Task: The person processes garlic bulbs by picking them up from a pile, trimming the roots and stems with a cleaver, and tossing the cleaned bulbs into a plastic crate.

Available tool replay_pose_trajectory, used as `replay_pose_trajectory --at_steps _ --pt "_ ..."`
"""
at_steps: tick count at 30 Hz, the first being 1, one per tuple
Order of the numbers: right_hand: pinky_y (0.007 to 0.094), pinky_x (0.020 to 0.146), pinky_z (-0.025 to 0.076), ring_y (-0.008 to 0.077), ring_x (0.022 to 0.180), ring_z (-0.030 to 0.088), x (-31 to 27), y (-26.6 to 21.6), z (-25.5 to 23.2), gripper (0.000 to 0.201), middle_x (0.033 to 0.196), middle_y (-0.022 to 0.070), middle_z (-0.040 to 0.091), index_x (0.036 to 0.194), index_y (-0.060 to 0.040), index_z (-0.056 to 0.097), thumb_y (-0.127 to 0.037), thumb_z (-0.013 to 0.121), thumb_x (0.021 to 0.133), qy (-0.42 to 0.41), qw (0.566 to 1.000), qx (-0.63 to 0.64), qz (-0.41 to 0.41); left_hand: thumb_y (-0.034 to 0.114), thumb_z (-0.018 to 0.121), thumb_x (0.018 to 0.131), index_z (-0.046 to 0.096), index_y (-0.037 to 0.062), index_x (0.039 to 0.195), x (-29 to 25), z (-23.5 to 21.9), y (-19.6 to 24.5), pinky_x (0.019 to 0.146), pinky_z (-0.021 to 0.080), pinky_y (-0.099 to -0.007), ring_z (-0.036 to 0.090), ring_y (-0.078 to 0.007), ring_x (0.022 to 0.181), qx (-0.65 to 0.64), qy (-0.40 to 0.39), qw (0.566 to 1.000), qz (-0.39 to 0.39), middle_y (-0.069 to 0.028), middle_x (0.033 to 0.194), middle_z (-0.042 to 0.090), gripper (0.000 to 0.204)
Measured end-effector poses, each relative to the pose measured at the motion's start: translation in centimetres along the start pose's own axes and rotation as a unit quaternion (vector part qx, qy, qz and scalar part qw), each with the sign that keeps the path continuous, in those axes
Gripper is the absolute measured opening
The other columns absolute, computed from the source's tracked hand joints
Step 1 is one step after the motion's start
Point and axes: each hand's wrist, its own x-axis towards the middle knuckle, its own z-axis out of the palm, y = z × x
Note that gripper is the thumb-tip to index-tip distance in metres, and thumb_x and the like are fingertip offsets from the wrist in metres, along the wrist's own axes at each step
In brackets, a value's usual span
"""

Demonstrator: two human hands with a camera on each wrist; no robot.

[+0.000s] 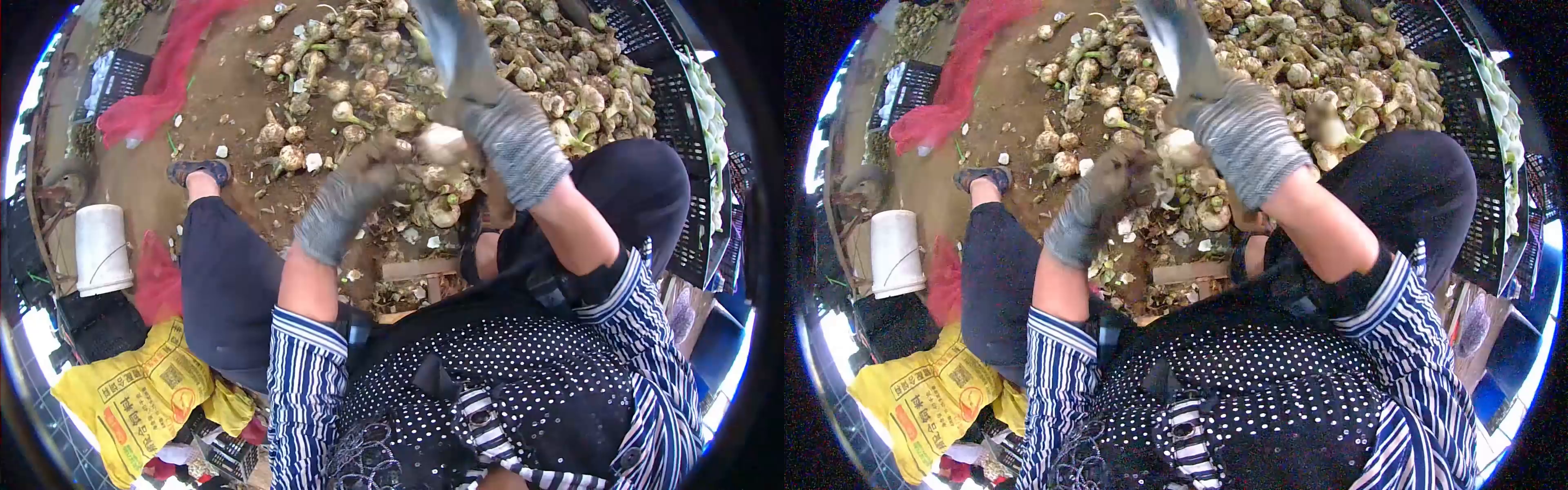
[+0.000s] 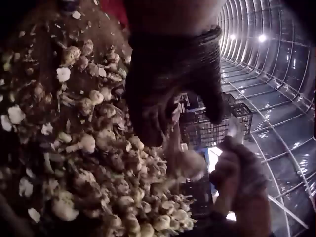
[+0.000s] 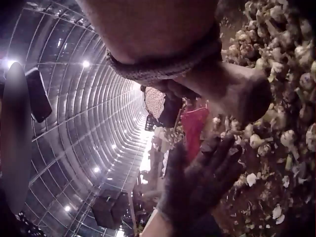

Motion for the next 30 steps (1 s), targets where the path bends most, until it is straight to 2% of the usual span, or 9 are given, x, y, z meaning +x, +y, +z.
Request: replay_pose_trajectory --at_steps 1,6,14,19,20,22,25,29,30 --pt "0.0260 0.059 0.046 0.0123 0.066 0.057 -4.3 -8.0 -5.5 0.015 0.072 0.0033 0.062 0.096 -0.0007 0.061 -0.006 0.057 0.083 -0.055 0.955 0.225 0.184 0.030 0.065 0.081 0.052 0.0080 0.111 0.8 -1.3 0.7 0.081 0.047 -0.0335 0.058 -0.0178 0.096 0.020 -0.044 0.995 0.086 -0.0057 0.103 0.060 0.040" --pt "0.0237 0.041 0.038 0.0083 0.046 0.048 -2.3 -10.4 -5.3 0.017 0.061 0.0013 0.056 0.087 0.0006 0.062 -0.014 0.066 0.079 -0.037 0.938 0.173 0.299 0.022 0.075 0.068 0.048 -0.0021 0.120 5.5 -15.0 -7.0 0.086 0.046 -0.0361 0.057 -0.0266 0.097 0.272 0.461 0.845 0.013 -0.0147 0.115 0.057 0.064" --pt "0.0233 0.039 0.038 0.0096 0.043 0.047 -2.1 -8.2 -3.0 0.019 0.057 0.0023 0.051 0.089 0.0005 0.056 -0.016 0.062 0.083 -0.040 0.900 0.303 0.310 0.032 0.079 0.058 0.050 -0.0014 0.120 8.5 -18.4 -8.8 0.092 0.042 -0.0375 0.053 -0.0331 0.108 0.565 0.430 0.701 -0.070 -0.0219 0.116 0.056 0.076" --pt "0.0249 0.041 0.040 0.0098 0.045 0.049 -2.9 -7.8 -1.5 0.015 0.057 0.0024 0.053 0.085 -0.0006 0.059 -0.015 0.061 0.081 -0.055 0.930 0.273 0.242 0.037 0.076 0.064 0.056 0.0028 0.113 6.2 -19.9 -8.9 0.087 0.045 -0.0355 0.054 -0.0265 0.107 0.334 0.408 0.841 -0.124 -0.0147 0.114 0.057 0.063" --pt "0.0257 0.043 0.042 0.0103 0.047 0.051 -3.0 -7.5 -1.3 0.014 0.057 0.0024 0.054 0.084 -0.0006 0.060 -0.015 0.060 0.081 -0.069 0.952 0.216 0.206 0.036 0.075 0.065 0.057 0.0037 0.109 5.7 -19.2 -8.4 0.080 0.047 -0.0319 0.056 -0.0223 0.098 0.113 0.369 0.919 -0.077 -0.0107 0.104 0.059 0.057" --pt "0.0300 0.053 0.047 0.0167 0.055 0.057 -3.3 -7.8 -1.3 0.016 0.062 0.0065 0.060 0.088 -0.0010 0.061 -0.015 0.059 0.082 -0.102 0.979 0.094 0.149 0.032 0.073 0.069 0.059 0.0088 0.095 4.8 -15.9 -6.6 0.061 0.048 -0.0221 0.057 -0.0101 0.074 -0.198 0.267 0.942 0.043 -0.0010 0.079 0.057 0.038" --pt "0.0348 0.060 0.049 0.0239 0.063 0.061 -3.9 -8.9 -1.2 0.016 0.071 0.0111 0.063 0.089 -0.0019 0.061 -0.016 0.059 0.082 -0.114 0.988 -0.101 0.021 0.033 0.068 0.076 0.055 0.0040 0.106 1.7 -9.1 -1.4 0.071 0.051 -0.0328 0.060 -0.0212 0.080 -0.217 0.055 0.969 0.107 -0.0089 0.089 0.061 0.044" --pt "0.0400 0.066 0.048 0.0287 0.073 0.062 -5.0 -10.4 -1.4 0.021 0.075 0.0116 0.060 0.096 -0.0037 0.057 -0.012 0.057 0.077 -0.146 0.950 -0.188 -0.201 0.031 0.067 0.076 0.058 0.0076 0.109 -0.5 -6.5 -1.3 0.073 0.051 -0.0289 0.059 -0.0150 0.084 -0.093 -0.056 0.993 0.042 -0.0068 0.092 0.062 0.041" --pt "0.0400 0.065 0.046 0.0274 0.073 0.060 -5.6 -11.0 -1.5 0.027 0.077 0.0102 0.058 0.101 -0.0042 0.054 -0.014 0.055 0.076 -0.175 0.930 -0.220 -0.235 0.028 0.061 0.083 0.053 0.0072 0.117 -0.2 -6.6 -2.0 0.078 0.050 -0.0308 0.059 -0.0177 0.090 0.133 -0.108 0.966 0.195 -0.0085 0.100 0.062 0.041"
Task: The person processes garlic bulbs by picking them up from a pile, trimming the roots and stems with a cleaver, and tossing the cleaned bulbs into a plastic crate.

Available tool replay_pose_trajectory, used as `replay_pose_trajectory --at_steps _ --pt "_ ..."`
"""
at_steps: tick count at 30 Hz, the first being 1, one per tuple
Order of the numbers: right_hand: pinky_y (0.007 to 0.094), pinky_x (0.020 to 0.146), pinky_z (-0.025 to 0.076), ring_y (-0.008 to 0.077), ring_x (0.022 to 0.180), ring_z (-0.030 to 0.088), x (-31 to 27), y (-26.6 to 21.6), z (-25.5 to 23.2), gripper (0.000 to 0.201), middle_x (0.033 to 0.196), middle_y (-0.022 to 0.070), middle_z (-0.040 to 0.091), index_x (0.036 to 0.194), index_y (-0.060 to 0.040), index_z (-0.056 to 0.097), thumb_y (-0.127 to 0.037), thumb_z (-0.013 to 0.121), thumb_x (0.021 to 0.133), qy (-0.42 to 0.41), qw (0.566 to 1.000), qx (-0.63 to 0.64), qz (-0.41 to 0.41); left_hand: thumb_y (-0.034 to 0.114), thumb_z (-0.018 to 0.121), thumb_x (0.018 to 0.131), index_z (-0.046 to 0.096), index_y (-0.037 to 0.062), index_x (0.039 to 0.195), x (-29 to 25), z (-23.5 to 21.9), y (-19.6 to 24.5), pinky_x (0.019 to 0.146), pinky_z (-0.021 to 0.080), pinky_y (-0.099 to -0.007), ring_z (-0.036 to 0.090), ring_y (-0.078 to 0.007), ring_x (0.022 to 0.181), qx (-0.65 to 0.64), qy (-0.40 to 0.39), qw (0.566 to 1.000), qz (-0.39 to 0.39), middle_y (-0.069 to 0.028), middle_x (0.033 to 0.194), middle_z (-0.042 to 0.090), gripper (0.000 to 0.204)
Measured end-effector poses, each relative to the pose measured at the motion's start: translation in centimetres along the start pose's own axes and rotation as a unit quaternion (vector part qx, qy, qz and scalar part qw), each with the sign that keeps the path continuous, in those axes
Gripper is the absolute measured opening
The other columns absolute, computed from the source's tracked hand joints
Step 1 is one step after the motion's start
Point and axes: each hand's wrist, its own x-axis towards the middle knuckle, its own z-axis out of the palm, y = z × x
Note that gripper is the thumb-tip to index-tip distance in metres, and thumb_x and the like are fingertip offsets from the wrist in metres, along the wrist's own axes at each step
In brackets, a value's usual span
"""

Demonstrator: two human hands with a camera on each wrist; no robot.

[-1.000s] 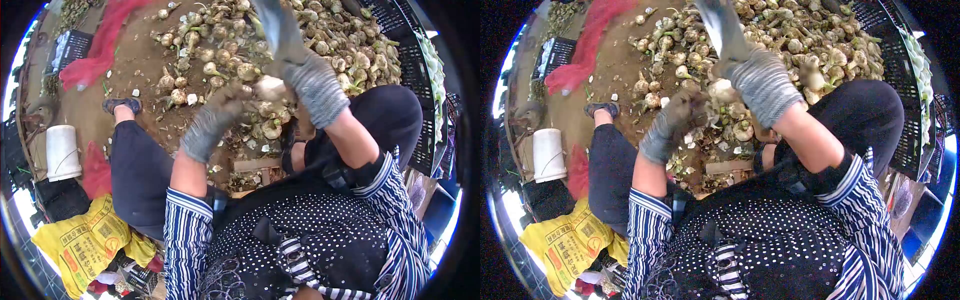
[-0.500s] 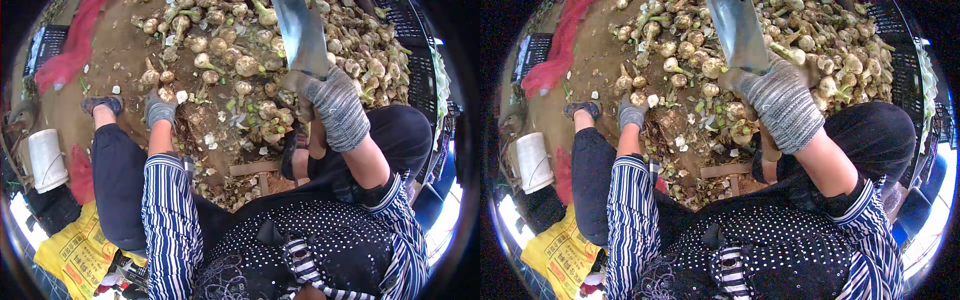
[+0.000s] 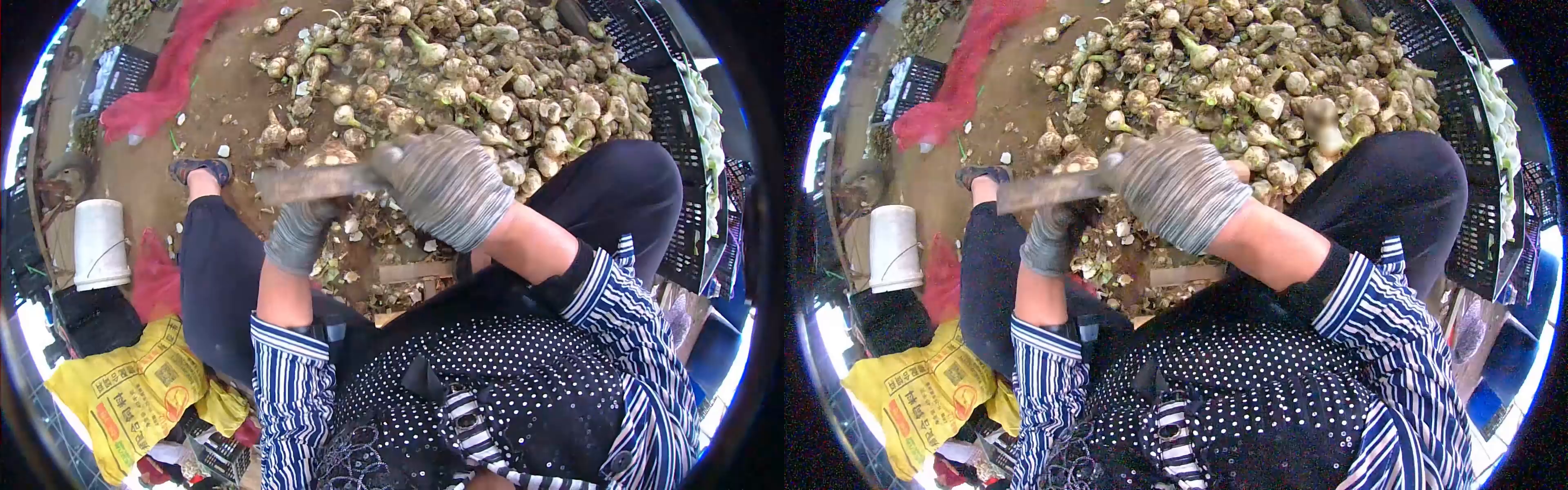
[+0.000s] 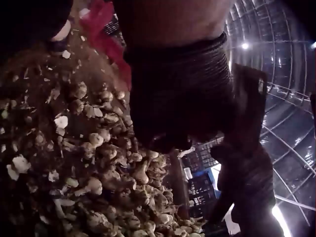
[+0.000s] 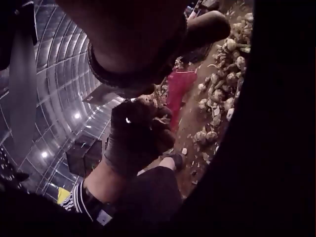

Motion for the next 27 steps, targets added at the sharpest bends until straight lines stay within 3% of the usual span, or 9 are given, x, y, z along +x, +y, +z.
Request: replay_pose_trajectory --at_steps 1,4,13,15,16,17,22,25,27 --pt "0.0400 0.065 0.046 0.0274 0.073 0.060 -0.4 -0.5 -0.1 0.027 0.077 0.0102 0.058 0.101 -0.0042 0.054 -0.014 0.055 0.076 0.002 1.000 0.003 -0.002 0.024 0.054 0.089 0.049 0.0068 0.125 -0.1 0.4 0.1 0.083 0.049 -0.0326 0.058 -0.0204 0.097 0.227 -0.078 0.961 0.134 -0.0102 0.108 0.062 0.040" --pt "0.0393 0.066 0.045 0.0265 0.074 0.059 -1.6 -1.2 -0.2 0.030 0.082 0.0097 0.056 0.103 -0.0034 0.053 -0.017 0.054 0.076 0.012 0.997 -0.030 -0.072 0.017 0.046 0.092 0.051 0.0069 0.124 -3.5 2.9 1.7 0.086 0.048 -0.0315 0.057 -0.0206 0.101 0.086 0.110 0.990 -0.007 -0.0100 0.114 0.059 0.034" --pt "0.0386 0.067 0.045 0.0262 0.075 0.059 -1.2 0.7 2.5 0.044 0.084 0.0083 0.058 0.105 -0.0030 0.051 -0.016 0.065 0.065 0.042 0.993 -0.010 -0.111 0.028 0.052 0.091 0.058 0.0029 0.111 -5.3 5.3 4.8 0.077 0.050 -0.0319 0.060 -0.0202 0.086 0.101 0.189 0.976 0.023 -0.0097 0.096 0.062 0.033" --pt "0.0373 0.064 0.046 0.0263 0.072 0.059 -0.9 1.8 3.1 0.034 0.080 0.0081 0.058 0.099 -0.0049 0.053 -0.013 0.063 0.067 0.098 0.988 0.003 -0.119 0.029 0.061 0.085 0.058 0.0025 0.109 -4.6 5.9 7.5 0.066 0.050 -0.0281 0.060 -0.0144 0.078 0.409 0.100 0.889 0.178 -0.0088 0.090 0.061 0.036" --pt "0.0386 0.062 0.047 0.0268 0.070 0.061 -0.4 3.0 3.8 0.024 0.078 0.0112 0.060 0.096 -0.0065 0.055 -0.011 0.059 0.072 0.079 0.994 -0.029 -0.063 0.025 0.067 0.080 0.054 0.0015 0.114 -4.9 6.1 7.2 0.059 0.048 -0.0258 0.058 -0.0113 0.073 0.213 0.178 0.952 -0.128 -0.0083 0.090 0.059 0.044" --pt "0.0404 0.061 0.049 0.0278 0.070 0.063 0.7 5.2 3.9 0.020 0.080 0.0140 0.063 0.096 -0.0072 0.056 -0.013 0.057 0.077 -0.103 0.988 -0.063 0.094 0.025 0.067 0.080 0.054 0.0015 0.114 -4.9 5.9 7.1 0.059 0.048 -0.0258 0.058 -0.0113 0.073 0.213 0.177 0.953 -0.125 -0.0083 0.090 0.059 0.044" --pt "0.0420 0.068 0.049 0.0331 0.081 0.062 0.9 1.2 2.1 0.020 0.084 0.0159 0.064 0.097 -0.0081 0.058 -0.018 0.056 0.080 -0.020 0.986 0.003 0.166 0.004 0.061 0.080 0.053 0.0033 0.112 -7.4 3.5 6.4 0.084 0.049 -0.0354 0.060 -0.0242 0.096 -0.281 0.210 0.933 0.080 -0.0121 0.110 0.058 0.033" --pt "0.0448 0.071 0.047 0.0366 0.080 0.061 0.9 0.3 2.8 0.022 0.083 0.0186 0.063 0.098 -0.0085 0.056 -0.025 0.054 0.083 -0.085 0.944 0.165 0.274 0.010 0.058 0.084 0.049 0.0014 0.117 -8.1 0.3 2.0 0.083 0.050 -0.0363 0.059 -0.0243 0.095 -0.364 0.205 0.906 0.070 -0.0139 0.111 0.057 0.035" --pt "0.0449 0.071 0.047 0.0374 0.079 0.060 1.3 -0.7 2.3 0.023 0.081 0.0192 0.062 0.098 -0.0076 0.056 -0.025 0.052 0.084 -0.008 0.940 0.246 0.236 0.016 0.059 0.084 0.050 0.0021 0.117 -6.9 -0.6 1.0 0.077 0.051 -0.0339 0.059 -0.0234 0.090 -0.413 0.292 0.860 0.069 -0.0130 0.107 0.058 0.036"
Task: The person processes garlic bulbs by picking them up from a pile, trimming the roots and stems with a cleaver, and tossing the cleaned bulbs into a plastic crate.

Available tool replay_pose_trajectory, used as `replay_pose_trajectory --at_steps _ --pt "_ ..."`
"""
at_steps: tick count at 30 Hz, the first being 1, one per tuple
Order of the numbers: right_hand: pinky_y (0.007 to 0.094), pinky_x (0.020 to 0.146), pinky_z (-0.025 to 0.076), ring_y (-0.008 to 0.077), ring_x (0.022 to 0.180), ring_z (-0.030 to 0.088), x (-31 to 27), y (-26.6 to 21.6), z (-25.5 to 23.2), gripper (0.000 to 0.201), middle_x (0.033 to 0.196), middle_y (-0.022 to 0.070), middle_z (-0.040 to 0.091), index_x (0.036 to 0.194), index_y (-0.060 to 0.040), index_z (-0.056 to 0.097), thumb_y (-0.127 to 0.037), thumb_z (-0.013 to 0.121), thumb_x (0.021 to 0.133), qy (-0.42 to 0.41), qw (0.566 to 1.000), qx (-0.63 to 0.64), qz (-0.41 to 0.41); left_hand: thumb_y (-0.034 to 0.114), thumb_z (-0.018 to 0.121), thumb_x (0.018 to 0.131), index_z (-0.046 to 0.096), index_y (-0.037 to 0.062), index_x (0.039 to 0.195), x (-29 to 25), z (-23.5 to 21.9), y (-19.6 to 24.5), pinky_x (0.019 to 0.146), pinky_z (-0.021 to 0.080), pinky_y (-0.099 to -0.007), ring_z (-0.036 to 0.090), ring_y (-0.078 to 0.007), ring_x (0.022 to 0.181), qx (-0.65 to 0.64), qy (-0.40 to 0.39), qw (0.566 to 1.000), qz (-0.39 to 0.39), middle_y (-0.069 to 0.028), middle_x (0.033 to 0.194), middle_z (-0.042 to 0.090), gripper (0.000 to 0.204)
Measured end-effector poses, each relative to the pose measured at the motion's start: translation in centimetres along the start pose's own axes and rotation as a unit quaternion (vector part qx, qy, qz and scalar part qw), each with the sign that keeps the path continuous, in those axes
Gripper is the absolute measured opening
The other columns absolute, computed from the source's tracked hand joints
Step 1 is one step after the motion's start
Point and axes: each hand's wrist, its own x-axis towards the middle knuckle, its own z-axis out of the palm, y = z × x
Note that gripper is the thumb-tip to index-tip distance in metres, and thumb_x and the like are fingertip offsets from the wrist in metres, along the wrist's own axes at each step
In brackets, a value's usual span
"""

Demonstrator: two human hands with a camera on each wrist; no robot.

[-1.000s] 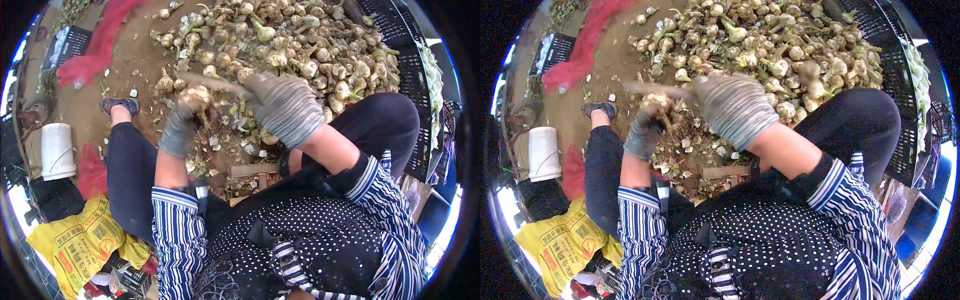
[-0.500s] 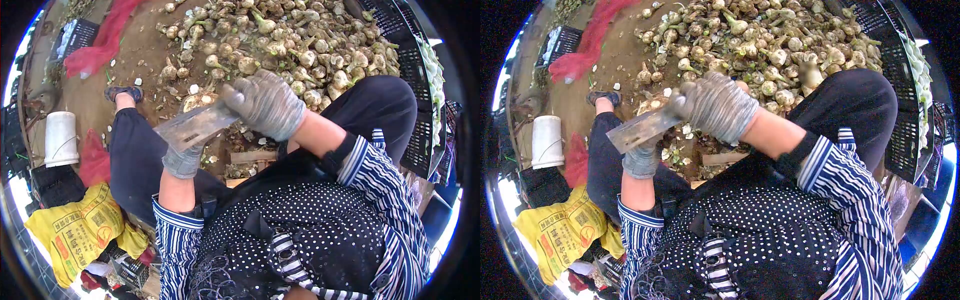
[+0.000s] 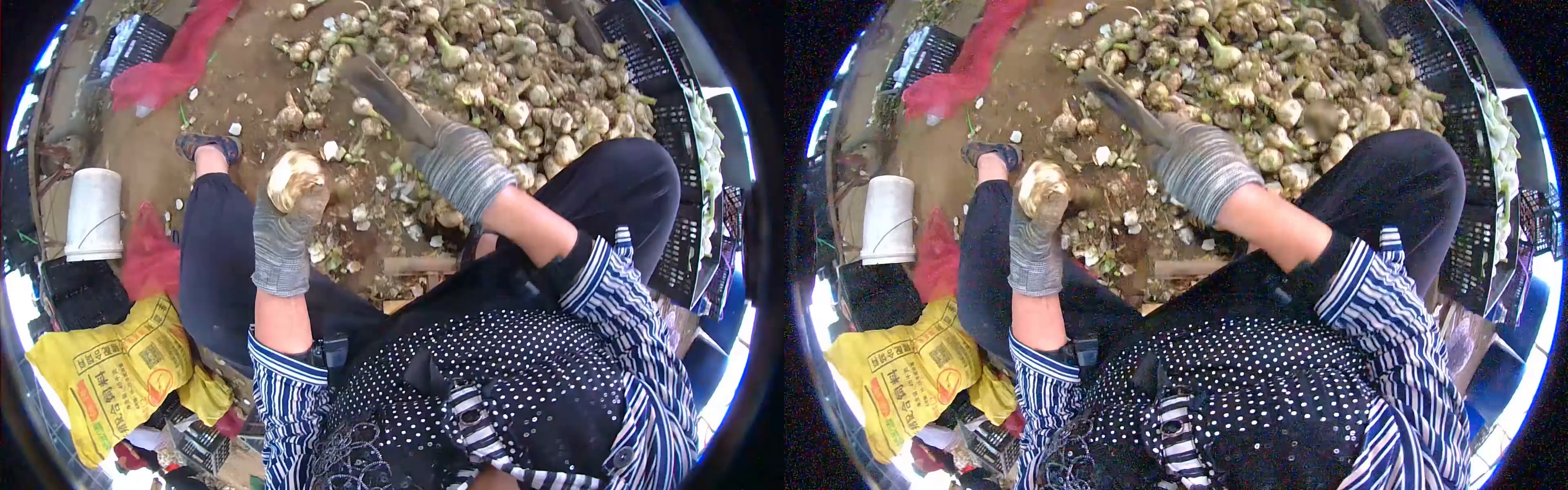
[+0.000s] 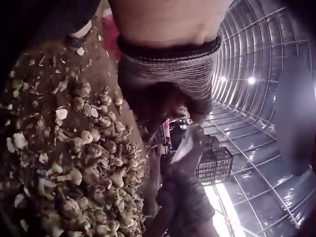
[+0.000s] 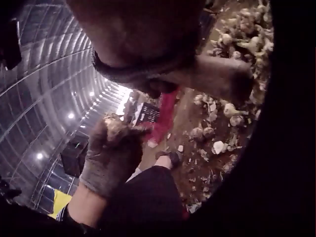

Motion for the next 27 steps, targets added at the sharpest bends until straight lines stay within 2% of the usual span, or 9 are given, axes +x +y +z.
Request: replay_pose_trajectory --at_steps 4,6,8,12,16,19,20,24,27 --pt "0.0317 0.066 0.048 0.0235 0.070 0.059 -0.2 -2.8 0.7 0.030 0.083 0.0161 0.063 0.106 -0.0017 0.056 -0.018 0.061 0.082 0.005 0.998 0.068 0.018 0.018 0.064 0.080 0.050 0.0034 0.112 -1.9 4.3 -0.8 0.071 0.051 -0.0296 0.058 -0.0186 0.084 -0.061 0.024 0.998 0.021 -0.0090 0.103 0.058 0.038" --pt "0.0329 0.066 0.049 0.0263 0.071 0.060 -0.4 -0.7 2.8 0.030 0.083 0.0172 0.063 0.104 -0.0008 0.055 -0.019 0.060 0.081 -0.042 0.999 0.005 0.030 0.012 0.066 0.078 0.049 0.0051 0.111 -3.5 9.5 -0.9 0.071 0.051 -0.0283 0.058 -0.0173 0.085 0.286 0.060 0.939 0.181 -0.0073 0.102 0.057 0.038" --pt "0.0341 0.065 0.050 0.0291 0.072 0.062 -0.1 1.6 4.4 0.029 0.082 0.0183 0.063 0.102 0.0001 0.055 -0.019 0.060 0.080 -0.084 0.994 -0.059 0.032 0.006 0.069 0.074 0.048 0.0057 0.113 -2.6 8.4 -0.8 0.072 0.051 -0.0283 0.059 -0.0171 0.087 0.317 0.089 0.922 0.203 -0.0069 0.103 0.057 0.044" --pt "0.0336 0.070 0.051 0.0270 0.075 0.064 2.2 2.3 2.4 0.033 0.087 0.0141 0.065 0.102 -0.0001 0.056 -0.017 0.065 0.075 -0.118 0.969 -0.211 0.053 0.010 0.073 0.073 0.049 0.0059 0.112 -2.2 7.1 -0.2 0.073 0.051 -0.0277 0.059 -0.0179 0.093 0.157 0.069 0.975 0.144 -0.0087 0.108 0.057 0.046" --pt "0.0265 0.098 0.039 0.0170 0.110 0.052 3.4 5.4 -2.7 0.055 0.125 0.0085 0.052 0.126 0.0006 0.043 -0.008 0.064 0.076 -0.042 0.961 0.255 0.098 0.017 0.067 0.079 0.049 0.0067 0.115 0.7 7.2 -4.5 0.077 0.049 -0.0314 0.058 -0.0165 0.093 0.297 -0.046 0.949 -0.096 -0.0086 0.104 0.059 0.042" --pt "0.0263 0.082 0.042 0.0163 0.090 0.053 2.5 7.3 -4.5 0.042 0.102 0.0069 0.053 0.111 0.0013 0.049 -0.012 0.066 0.075 0.022 0.954 0.280 0.105 0.023 0.057 0.084 0.050 0.0087 0.115 4.9 8.3 -6.5 0.078 0.047 -0.0283 0.057 -0.0133 0.093 0.454 -0.167 0.852 -0.202 -0.0025 0.105 0.059 0.035" --pt "0.0262 0.073 0.043 0.0160 0.080 0.053 2.2 7.5 -5.1 0.036 0.091 0.0062 0.054 0.104 0.0016 0.051 -0.013 0.067 0.074 0.051 0.949 0.293 0.106 0.021 0.059 0.083 0.054 0.0071 0.110 6.1 6.3 -7.5 0.077 0.047 -0.0265 0.056 -0.0127 0.092 0.328 -0.006 0.919 -0.220 -0.0024 0.101 0.059 0.030" --pt "0.0260 0.049 0.048 0.0150 0.050 0.055 1.1 5.9 -6.6 0.024 0.058 0.0038 0.056 0.081 0.0025 0.060 -0.018 0.070 0.072 0.132 0.928 0.330 0.115 0.024 0.071 0.074 0.060 0.0064 0.102 11.9 -3.4 -9.8 0.075 0.047 -0.0336 0.060 -0.0212 0.084 0.667 0.075 0.740 -0.033 -0.0106 0.091 0.064 0.035" --pt "0.0256 0.040 0.041 0.0122 0.042 0.049 0.2 2.5 -7.1 0.021 0.056 0.0024 0.055 0.079 0.0001 0.059 -0.020 0.065 0.077 0.102 0.896 0.368 0.225 0.040 0.074 0.067 0.060 0.0092 0.106 15.0 -3.6 -11.3 0.080 0.047 -0.0360 0.060 -0.0298 0.092 0.772 0.124 0.616 -0.099 -0.0137 0.098 0.064 0.052"
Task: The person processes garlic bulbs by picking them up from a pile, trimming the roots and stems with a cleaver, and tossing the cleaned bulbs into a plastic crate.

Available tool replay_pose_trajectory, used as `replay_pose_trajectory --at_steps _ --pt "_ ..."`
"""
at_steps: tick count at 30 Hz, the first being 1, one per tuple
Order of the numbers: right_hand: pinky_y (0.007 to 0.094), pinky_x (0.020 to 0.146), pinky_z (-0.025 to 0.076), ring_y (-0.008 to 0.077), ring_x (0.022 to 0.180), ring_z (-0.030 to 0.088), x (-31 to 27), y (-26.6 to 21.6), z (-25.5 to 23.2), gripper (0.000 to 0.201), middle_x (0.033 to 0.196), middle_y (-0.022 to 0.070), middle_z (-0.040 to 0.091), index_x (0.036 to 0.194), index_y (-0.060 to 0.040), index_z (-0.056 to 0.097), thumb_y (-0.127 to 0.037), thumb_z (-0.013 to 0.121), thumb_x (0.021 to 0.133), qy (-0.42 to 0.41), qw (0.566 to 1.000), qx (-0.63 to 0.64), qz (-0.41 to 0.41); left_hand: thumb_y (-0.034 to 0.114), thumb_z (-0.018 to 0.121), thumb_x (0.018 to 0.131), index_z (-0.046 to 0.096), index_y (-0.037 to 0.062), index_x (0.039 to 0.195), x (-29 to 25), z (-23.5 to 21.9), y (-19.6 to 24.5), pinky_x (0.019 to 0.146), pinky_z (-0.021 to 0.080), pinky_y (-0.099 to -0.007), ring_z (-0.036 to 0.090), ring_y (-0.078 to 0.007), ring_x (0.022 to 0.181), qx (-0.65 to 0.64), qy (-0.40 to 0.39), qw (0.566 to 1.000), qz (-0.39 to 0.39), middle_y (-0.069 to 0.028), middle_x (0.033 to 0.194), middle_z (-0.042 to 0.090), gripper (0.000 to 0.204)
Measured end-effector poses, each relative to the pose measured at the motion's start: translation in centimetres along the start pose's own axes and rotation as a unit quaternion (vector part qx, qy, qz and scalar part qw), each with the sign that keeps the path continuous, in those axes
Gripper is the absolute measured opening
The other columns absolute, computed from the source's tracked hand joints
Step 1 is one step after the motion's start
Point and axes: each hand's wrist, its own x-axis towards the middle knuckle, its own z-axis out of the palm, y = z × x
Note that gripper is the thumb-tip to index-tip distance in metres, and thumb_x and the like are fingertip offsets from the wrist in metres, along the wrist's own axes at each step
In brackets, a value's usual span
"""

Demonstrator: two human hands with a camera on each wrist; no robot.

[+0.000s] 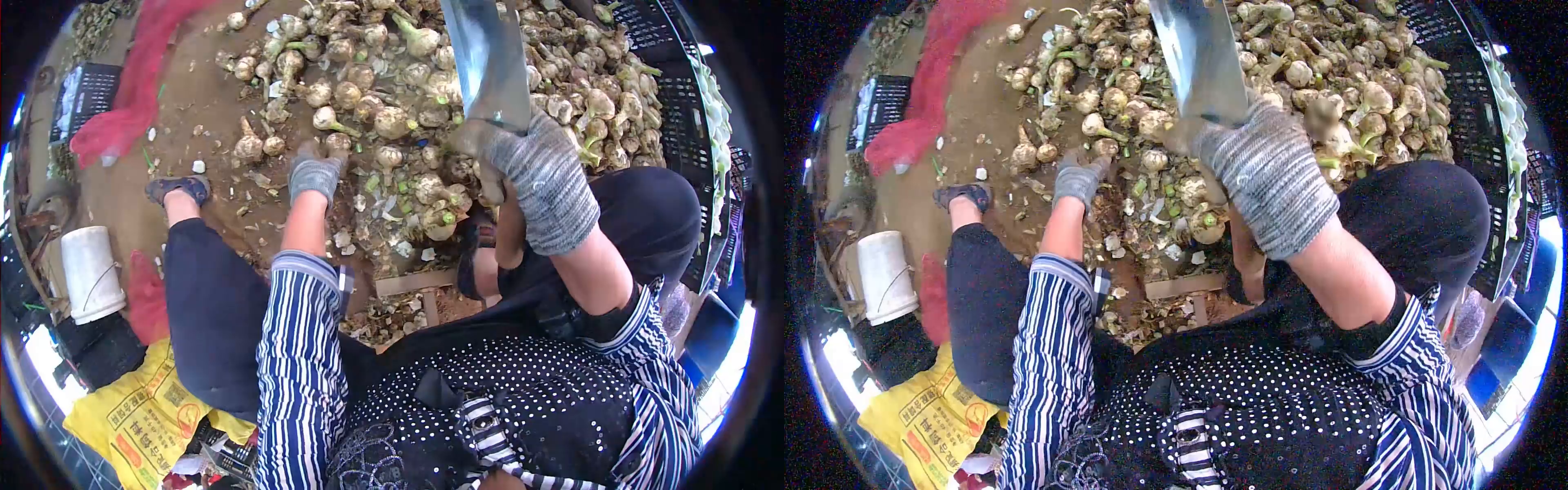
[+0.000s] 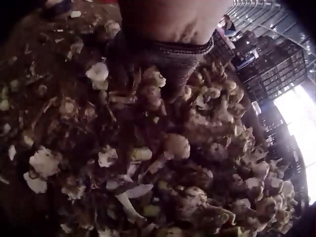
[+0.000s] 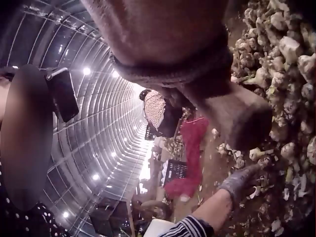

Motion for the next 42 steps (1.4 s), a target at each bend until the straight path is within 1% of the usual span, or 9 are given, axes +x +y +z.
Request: replay_pose_trajectory --at_steps 5,11,18,23,27,29,31,37,42 --pt "0.0241 0.040 0.038 0.0101 0.043 0.048 0.9 0.9 1.0 0.018 0.052 0.0022 0.053 0.077 -0.0003 0.060 -0.018 0.062 0.080 0.016 0.999 0.029 -0.004 0.039 0.074 0.066 0.057 0.0097 0.112 0.8 1.1 2.3 0.081 0.048 -0.0388 0.061 -0.0330 0.092 0.134 -0.005 0.991 -0.015 -0.0130 0.101 0.064 0.057" --pt "0.0304 0.049 0.044 0.0150 0.050 0.054 2.2 2.6 1.7 0.021 0.056 0.0052 0.055 0.097 -0.0029 0.063 -0.014 0.060 0.080 -0.012 0.979 -0.196 -0.045 0.029 0.069 0.074 0.057 0.0055 0.102 -3.0 -2.3 2.3 0.065 0.049 -0.0272 0.059 -0.0135 0.074 -0.458 -0.182 0.870 -0.028 -0.0068 0.086 0.064 0.039" --pt "0.0397 0.065 0.049 0.0257 0.076 0.064 -0.7 2.5 2.9 0.012 0.083 0.0109 0.063 0.088 -0.0069 0.057 -0.015 0.051 0.081 -0.080 0.688 -0.575 -0.437 0.027 0.064 0.083 0.044 0.0041 0.119 -8.7 -6.4 1.1 0.075 0.052 -0.0315 0.061 -0.0193 0.088 -0.380 -0.168 0.894 0.170 -0.0112 0.101 0.060 0.047" --pt "0.0360 0.063 0.047 0.0228 0.074 0.062 -2.6 3.7 3.3 0.018 0.079 0.0071 0.060 0.092 -0.0062 0.056 -0.019 0.053 0.080 -0.097 0.631 -0.551 -0.537 0.020 0.060 0.086 0.042 0.0061 0.123 -16.5 -10.8 4.7 0.090 0.047 -0.0319 0.062 -0.0192 0.094 -0.397 -0.167 0.864 0.262 -0.0115 0.114 0.058 0.043" --pt "0.0389 0.061 0.046 0.0265 0.067 0.059 -1.4 4.6 3.0 0.027 0.077 0.0080 0.059 0.099 -0.0049 0.054 -0.012 0.058 0.073 -0.051 0.637 -0.477 -0.604 0.016 0.062 0.084 0.045 0.0054 0.118 -19.7 -11.6 4.4 0.090 0.048 -0.0327 0.063 -0.0202 0.090 -0.265 -0.034 0.899 0.348 -0.0114 0.109 0.061 0.040" --pt "0.0416 0.062 0.047 0.0284 0.069 0.061 0.1 4.2 2.5 0.020 0.076 0.0124 0.062 0.094 -0.0043 0.056 -0.011 0.058 0.075 -0.108 0.685 -0.541 -0.476 0.016 0.068 0.080 0.045 0.0037 0.120 -20.1 -14.2 6.5 0.082 0.051 -0.0313 0.063 -0.0206 0.086 0.054 0.095 0.797 0.593 -0.0110 0.102 0.061 0.047" --pt "0.0423 0.069 0.049 0.0316 0.082 0.063 3.2 4.3 2.1 0.016 0.083 0.0192 0.064 0.095 -0.0044 0.057 -0.015 0.056 0.082 -0.098 0.757 -0.611 -0.210 0.018 0.075 0.074 0.045 0.0032 0.120 -22.8 -14.4 6.5 0.077 0.053 -0.0312 0.061 -0.0183 0.085 -0.522 -0.105 0.818 0.216 -0.0089 0.099 0.060 0.056" --pt "0.0376 0.071 0.048 0.0294 0.080 0.062 0.2 5.3 4.4 0.025 0.089 0.0185 0.062 0.099 -0.0026 0.056 -0.020 0.059 0.081 -0.086 0.856 -0.471 -0.194 0.007 0.073 0.072 0.048 0.0051 0.116 -19.6 -15.2 3.7 0.074 0.052 -0.0272 0.060 -0.0152 0.084 -0.462 -0.023 0.879 0.118 -0.0062 0.097 0.059 0.051" --pt "0.0322 0.068 0.046 0.0166 0.073 0.054 -1.5 3.0 5.8 0.025 0.079 0.0089 0.059 0.099 0.0000 0.056 -0.016 0.063 0.080 -0.113 0.938 -0.225 -0.237 -0.003 0.066 0.073 0.050 0.0093 0.107 -19.3 -12.4 4.1 0.077 0.054 -0.0329 0.056 -0.0219 0.098 -0.620 -0.023 0.770 0.150 -0.0089 0.108 0.052 0.040"
